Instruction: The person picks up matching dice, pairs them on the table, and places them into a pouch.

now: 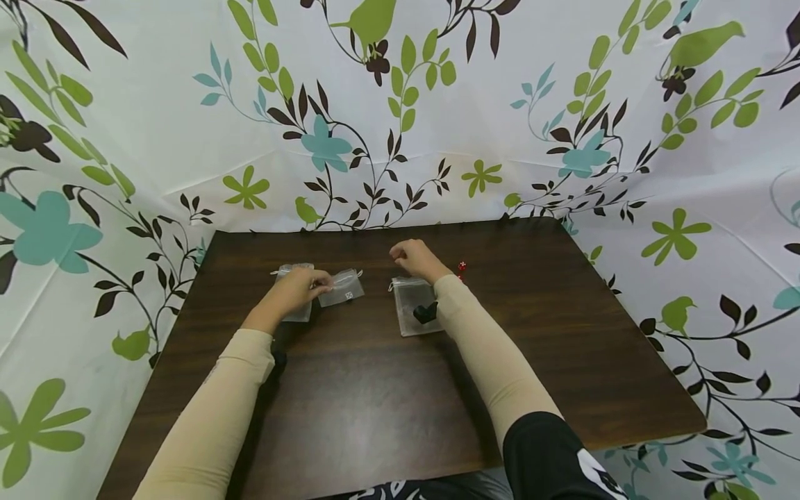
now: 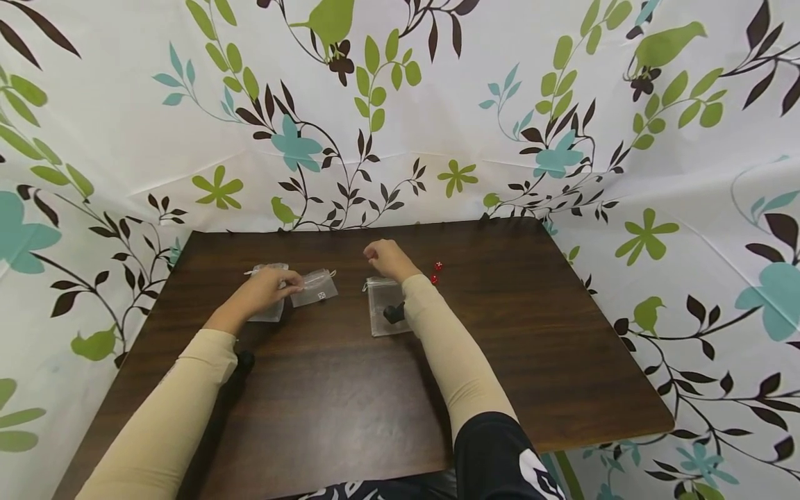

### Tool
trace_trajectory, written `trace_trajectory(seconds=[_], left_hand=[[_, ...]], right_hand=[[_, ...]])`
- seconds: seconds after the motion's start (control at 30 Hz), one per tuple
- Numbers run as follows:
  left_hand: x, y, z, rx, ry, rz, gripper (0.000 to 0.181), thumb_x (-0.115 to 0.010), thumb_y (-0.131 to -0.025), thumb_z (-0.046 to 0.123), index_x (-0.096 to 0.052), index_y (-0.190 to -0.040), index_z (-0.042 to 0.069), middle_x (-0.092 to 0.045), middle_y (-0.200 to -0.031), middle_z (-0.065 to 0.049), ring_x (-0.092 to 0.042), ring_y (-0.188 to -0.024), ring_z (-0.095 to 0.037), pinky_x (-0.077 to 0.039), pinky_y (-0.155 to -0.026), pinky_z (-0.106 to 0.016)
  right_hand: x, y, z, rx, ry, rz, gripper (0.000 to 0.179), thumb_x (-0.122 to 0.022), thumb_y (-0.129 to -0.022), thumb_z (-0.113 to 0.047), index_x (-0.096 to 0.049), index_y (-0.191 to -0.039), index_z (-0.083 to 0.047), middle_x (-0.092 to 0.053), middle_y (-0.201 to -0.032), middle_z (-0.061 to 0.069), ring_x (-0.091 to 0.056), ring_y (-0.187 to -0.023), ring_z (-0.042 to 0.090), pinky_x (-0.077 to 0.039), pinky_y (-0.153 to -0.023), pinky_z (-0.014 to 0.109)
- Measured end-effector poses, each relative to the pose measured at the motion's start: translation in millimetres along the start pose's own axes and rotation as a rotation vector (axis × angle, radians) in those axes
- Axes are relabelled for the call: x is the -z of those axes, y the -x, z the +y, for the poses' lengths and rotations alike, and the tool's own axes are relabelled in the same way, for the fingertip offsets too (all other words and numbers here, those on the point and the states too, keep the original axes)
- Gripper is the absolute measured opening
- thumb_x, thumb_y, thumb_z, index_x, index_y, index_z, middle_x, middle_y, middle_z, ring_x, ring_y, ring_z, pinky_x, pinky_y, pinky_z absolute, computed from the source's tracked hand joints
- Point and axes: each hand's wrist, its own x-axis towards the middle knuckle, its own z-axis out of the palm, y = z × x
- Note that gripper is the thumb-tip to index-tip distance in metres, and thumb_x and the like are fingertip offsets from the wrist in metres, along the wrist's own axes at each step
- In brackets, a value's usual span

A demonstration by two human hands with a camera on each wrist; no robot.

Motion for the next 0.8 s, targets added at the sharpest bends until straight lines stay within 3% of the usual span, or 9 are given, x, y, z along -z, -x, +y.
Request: trace_trajectory(seconds=[0.27,0.57,0.8], left_hand=[[0.3,0.8,-0.2,-0.042,-0.002,0.023,0.007,-0.076,-0.091,0.011,-0.074,-0.096,0.006,-0.074,-0.089,-0.006,-0.069,-0.081,-0.022,-0.056,-0.074,-0.042],[0.3,1.3,-1.1,-0.054,-0.007,0.027,0.007,-0.076,-0.091,0.01,-0.074,-0.096,0.006,-0.074,-0.088,-0.006,-0.069,-0.081,-0.022,-0.056,-0.074,-0.042],[1.2,1.3,-1.3,-0.049,0.003,0.027,0.007,-0.076,-0.09,0.009,-0.074,-0.096,0.005,-0.074,-0.089,-0.006,-0.069,-0.082,-0.023,-0.056,-0.075,-0.043]], right_hand=[[0,5.3,23,-0.08,-0.006,0.039,0.025,-0.065,-0.096,0.002,-0.068,-0.121,0.005,-0.069,-0.114,0.019,-0.065,-0.105,0.03,-0.053,-0.09,0.04],[-6,9.4,39,-0.148,0.08,-0.03,0.027,-0.067,-0.097,-0.003,-0.067,-0.123,0.004,-0.064,-0.13,0.019,-0.06,-0.121,0.033,-0.048,-0.101,0.044],[-8,9.0,43,-0.141,0.106,-0.022,0.025,-0.069,-0.096,-0.004,-0.069,-0.119,0.005,-0.068,-0.12,0.019,-0.063,-0.113,0.032,-0.05,-0.098,0.043]])
